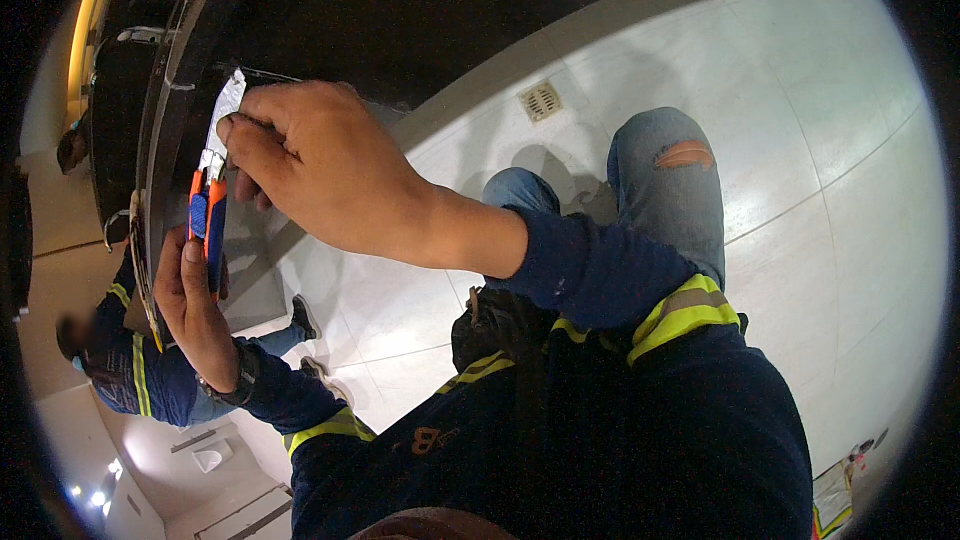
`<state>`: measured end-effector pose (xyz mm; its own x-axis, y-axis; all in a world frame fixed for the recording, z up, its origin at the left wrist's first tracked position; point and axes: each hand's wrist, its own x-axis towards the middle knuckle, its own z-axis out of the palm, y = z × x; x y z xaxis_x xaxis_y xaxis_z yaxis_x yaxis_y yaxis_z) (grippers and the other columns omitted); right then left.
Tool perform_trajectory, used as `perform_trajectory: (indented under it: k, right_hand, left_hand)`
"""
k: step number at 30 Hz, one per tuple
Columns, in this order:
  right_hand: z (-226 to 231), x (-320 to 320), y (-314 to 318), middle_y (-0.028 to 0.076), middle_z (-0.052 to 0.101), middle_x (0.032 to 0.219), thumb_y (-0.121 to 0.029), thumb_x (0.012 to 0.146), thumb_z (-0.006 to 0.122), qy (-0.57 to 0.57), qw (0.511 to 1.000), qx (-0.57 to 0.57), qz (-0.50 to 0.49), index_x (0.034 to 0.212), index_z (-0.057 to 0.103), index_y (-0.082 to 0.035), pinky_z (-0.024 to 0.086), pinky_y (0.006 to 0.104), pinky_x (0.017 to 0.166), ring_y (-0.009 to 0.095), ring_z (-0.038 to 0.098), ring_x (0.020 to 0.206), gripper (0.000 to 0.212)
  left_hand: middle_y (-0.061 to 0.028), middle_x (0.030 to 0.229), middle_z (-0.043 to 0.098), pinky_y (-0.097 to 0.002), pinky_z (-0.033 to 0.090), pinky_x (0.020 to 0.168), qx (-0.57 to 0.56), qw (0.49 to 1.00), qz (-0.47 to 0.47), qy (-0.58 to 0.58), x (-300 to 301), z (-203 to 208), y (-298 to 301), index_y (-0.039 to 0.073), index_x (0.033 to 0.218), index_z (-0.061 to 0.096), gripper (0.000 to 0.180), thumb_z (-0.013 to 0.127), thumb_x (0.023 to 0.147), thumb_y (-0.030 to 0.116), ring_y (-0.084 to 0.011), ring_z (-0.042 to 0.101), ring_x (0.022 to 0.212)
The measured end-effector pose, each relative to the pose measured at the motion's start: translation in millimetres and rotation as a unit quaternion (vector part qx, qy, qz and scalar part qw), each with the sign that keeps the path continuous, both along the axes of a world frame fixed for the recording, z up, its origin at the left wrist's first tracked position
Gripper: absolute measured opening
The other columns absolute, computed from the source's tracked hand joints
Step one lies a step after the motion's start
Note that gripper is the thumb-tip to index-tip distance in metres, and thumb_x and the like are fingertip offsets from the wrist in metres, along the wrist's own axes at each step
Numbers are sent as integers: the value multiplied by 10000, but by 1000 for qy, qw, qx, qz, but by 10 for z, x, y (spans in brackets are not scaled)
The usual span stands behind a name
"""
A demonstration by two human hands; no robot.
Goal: The person uses a utility knife to scrape and peel away a white adhesive strip along a seam on a dark countertop. They repeatedly scrape the seam and pull off pieces of the strip by hand.
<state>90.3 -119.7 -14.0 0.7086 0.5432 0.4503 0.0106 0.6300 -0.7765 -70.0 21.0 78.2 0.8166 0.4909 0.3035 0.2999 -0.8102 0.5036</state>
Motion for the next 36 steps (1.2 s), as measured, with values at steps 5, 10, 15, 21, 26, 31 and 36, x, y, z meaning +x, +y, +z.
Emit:
perform_trajectory:
  k: [5, 10, 15, 21, 26, 31, 36]
  right_hand:
    - [23, -29, 20, 130, 710, 896, -174, 1082, 537, 47, 998, 31, 32, 1116, 640, 56, 624, 294, 679, 187, 750, 798, 255]
    - [71, -11, 60, 130, 704, 899, -178, 1081, 541, 51, 996, 64, 37, 1091, 636, 48, 625, 294, 678, 186, 751, 804, 245]
    - [22, -14, 86, 126, 705, 912, -222, 1079, 558, 23, 997, 66, 16, 1089, 644, 16, 610, 280, 702, 169, 748, 847, 254]
    - [-463, -263, -347, 146, 685, 1022, -267, 1104, 447, -23, 995, -22, -95, 1181, 606, -9, 522, 333, 874, 209, 666, 969, 313]
    - [-783, -304, -813, 161, 683, 1070, -363, 1121, 365, -28, 992, -31, -120, 1321, 492, 38, 510, 339, 927, 201, 659, 985, 466]
    - [-643, -120, -1000, 153, 662, 954, -431, 1116, 336, -99, 976, -97, -166, 1440, 377, 18, 549, 336, 837, 210, 671, 852, 554]
    - [-495, 96, -1188, 93, 612, 860, -203, 1088, 430, -107, 947, -270, -141, 1513, 412, -3, 473, 296, 684, 140, 567, 730, 470]
  left_hand:
    - [26, 716, 499, -215, 285, 532, 50, 998, 26, -3, 0, 49, -133, 13, 1116, 676, 353, 549, 1064, 338, -35, 414, 594]
    - [30, 723, 509, -215, 270, 556, 54, 998, 21, -28, -20, 102, -116, 8, 1114, 673, 328, 562, 1059, 312, -32, 404, 608]
    - [-12, 793, 579, -233, 396, 623, 134, 989, -6, -54, -28, -74, -57, -4, 1132, 656, 297, 546, 1064, 264, -83, 505, 697]
    - [-102, 878, 688, -306, 508, 688, -60, 990, -123, -34, 89, -1071, -450, -16, 1168, 635, 272, 605, 1021, 211, -163, 648, 788]
    - [-168, 855, 648, -429, 531, 691, -62, 954, -293, 8, 482, -1134, -685, 9, 1057, 657, 260, 729, 931, 225, -374, 652, 745]
    - [-137, 896, 681, -404, 532, 741, 44, 931, -361, -35, 623, -1027, -661, 32, 1098, 667, 390, 775, 895, 347, -317, 679, 813]
    - [-177, 1118, 719, -455, 521, 881, 178, 896, -242, -327, 377, -301, 44, -2, 1217, 665, 422, 668, 963, 335, -297, 700, 1013]
